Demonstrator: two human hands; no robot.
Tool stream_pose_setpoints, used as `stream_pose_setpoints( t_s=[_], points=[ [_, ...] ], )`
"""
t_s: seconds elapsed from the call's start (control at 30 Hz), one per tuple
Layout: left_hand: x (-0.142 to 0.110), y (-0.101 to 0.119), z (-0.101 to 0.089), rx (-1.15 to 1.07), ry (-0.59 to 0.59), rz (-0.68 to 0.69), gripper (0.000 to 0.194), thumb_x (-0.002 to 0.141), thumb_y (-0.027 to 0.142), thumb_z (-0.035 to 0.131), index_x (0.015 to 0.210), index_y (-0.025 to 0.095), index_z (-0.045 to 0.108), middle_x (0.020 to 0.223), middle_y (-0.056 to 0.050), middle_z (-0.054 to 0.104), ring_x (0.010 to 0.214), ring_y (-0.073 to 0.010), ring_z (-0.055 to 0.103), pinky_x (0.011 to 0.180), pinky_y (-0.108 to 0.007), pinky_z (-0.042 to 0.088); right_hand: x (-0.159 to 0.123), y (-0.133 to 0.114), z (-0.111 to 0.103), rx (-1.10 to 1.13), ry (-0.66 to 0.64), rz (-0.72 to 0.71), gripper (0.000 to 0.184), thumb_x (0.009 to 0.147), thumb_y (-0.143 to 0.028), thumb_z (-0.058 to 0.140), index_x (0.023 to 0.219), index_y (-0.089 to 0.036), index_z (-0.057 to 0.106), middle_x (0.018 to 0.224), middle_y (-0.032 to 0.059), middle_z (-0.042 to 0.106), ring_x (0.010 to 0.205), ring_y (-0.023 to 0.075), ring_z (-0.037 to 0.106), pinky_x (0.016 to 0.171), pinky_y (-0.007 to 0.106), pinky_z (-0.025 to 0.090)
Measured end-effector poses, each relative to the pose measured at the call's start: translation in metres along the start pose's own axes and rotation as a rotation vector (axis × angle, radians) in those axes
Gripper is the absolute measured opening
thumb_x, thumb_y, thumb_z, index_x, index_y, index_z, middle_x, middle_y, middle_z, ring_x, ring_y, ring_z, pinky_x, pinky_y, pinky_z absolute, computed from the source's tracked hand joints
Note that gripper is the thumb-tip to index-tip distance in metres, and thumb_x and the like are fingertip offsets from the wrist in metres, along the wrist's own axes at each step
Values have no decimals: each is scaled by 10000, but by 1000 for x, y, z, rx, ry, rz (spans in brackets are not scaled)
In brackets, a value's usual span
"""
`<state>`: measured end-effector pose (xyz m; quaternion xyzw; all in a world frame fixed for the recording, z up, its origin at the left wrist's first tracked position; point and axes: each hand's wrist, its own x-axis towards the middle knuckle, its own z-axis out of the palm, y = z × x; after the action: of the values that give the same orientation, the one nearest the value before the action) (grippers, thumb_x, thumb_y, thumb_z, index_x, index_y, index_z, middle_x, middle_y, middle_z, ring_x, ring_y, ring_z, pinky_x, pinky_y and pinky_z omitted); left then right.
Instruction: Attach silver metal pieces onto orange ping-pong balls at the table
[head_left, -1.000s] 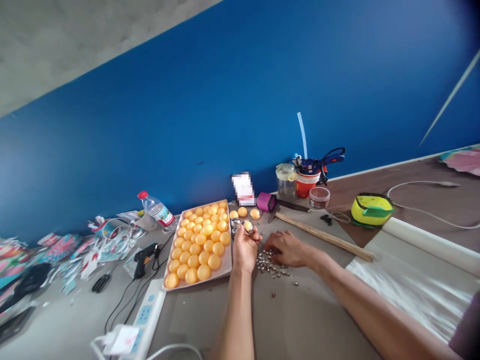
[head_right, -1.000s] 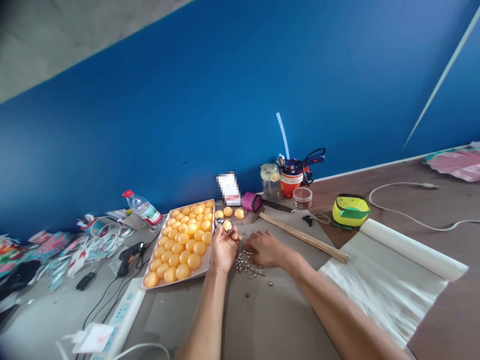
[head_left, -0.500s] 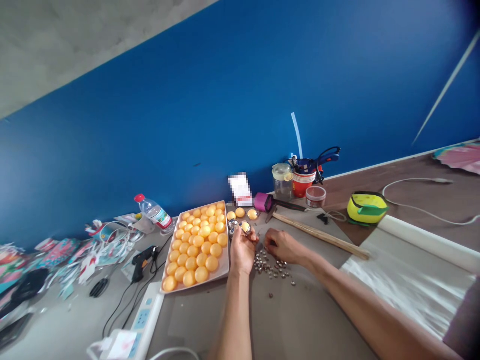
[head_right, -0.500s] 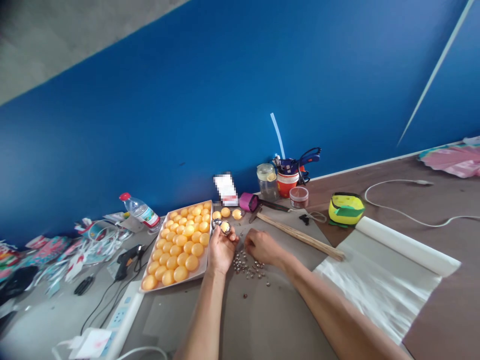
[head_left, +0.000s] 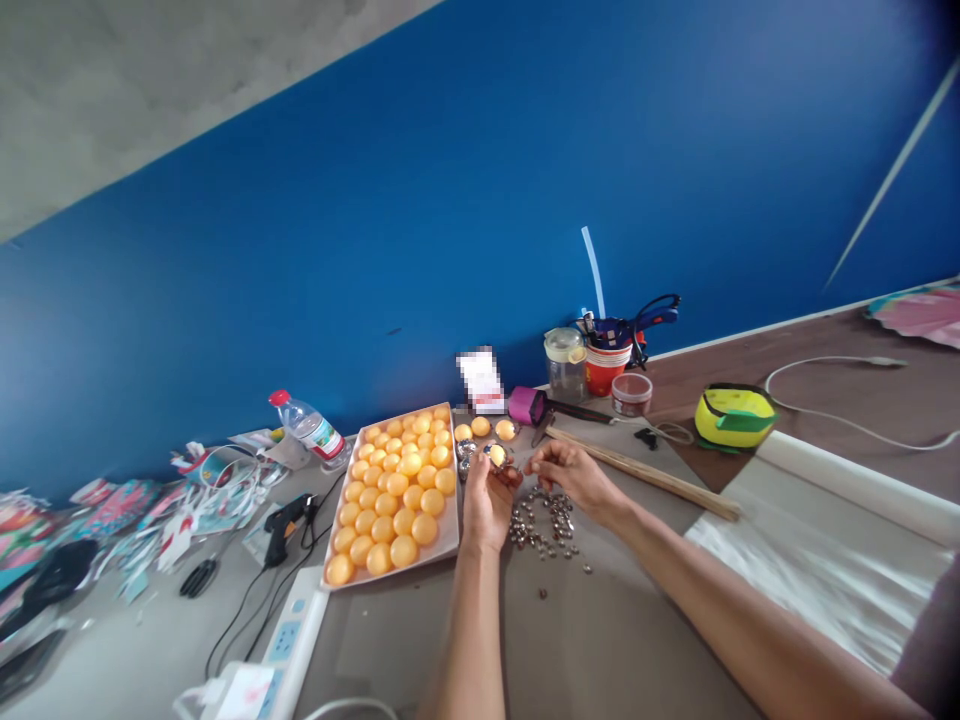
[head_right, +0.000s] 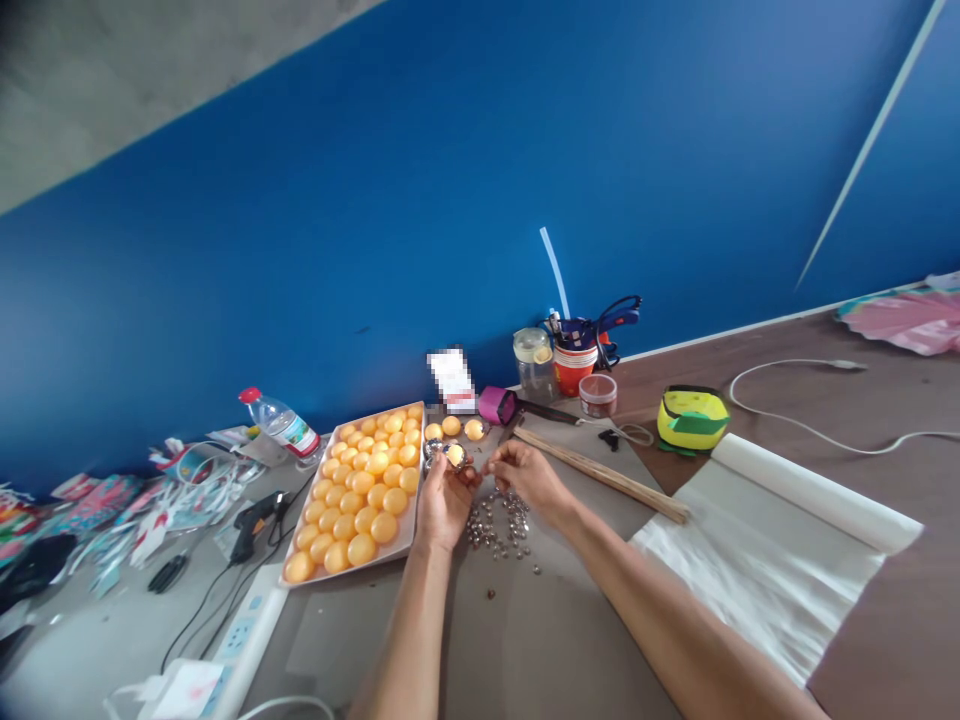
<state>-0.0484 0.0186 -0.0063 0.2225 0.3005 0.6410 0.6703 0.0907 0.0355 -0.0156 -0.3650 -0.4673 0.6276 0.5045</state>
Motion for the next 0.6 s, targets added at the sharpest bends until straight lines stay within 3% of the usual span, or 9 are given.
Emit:
stream_pose_setpoints(
  t_s=[0.17, 0.43, 0.6],
  points=[
    [-1, -1, -2, 51, -80, 42, 340, 716, 246, 709, 1023, 234, 565, 938, -26, 643, 814, -146, 621, 791, -298, 443, 2, 6, 4, 133, 50, -13, 338, 596, -408, 755, 702, -185, 524, 495, -63, 525, 415, 57, 360, 424, 208, 234],
    [0, -2, -1, 77, -186, 84, 316, 722, 190, 695, 1000, 225, 550, 982, -42, 659, 884, -166, 627, 836, -320, 431, -4, -4, 6, 331, -52, 72, 341, 550, -363, 811, 732, -159, 607, 657, -5, 638, 510, 77, 515, 519, 222, 363],
    [-2, -3, 0, 100, -205, 67, 336, 703, 184, 716, 991, 228, 549, 984, -35, 650, 921, -175, 614, 856, -337, 429, -3, -3, 8, 324, -12, 73, 336, 552, -371, 811, 674, -170, 570, 597, -21, 618, 457, 69, 476, 464, 214, 311]
  ],
)
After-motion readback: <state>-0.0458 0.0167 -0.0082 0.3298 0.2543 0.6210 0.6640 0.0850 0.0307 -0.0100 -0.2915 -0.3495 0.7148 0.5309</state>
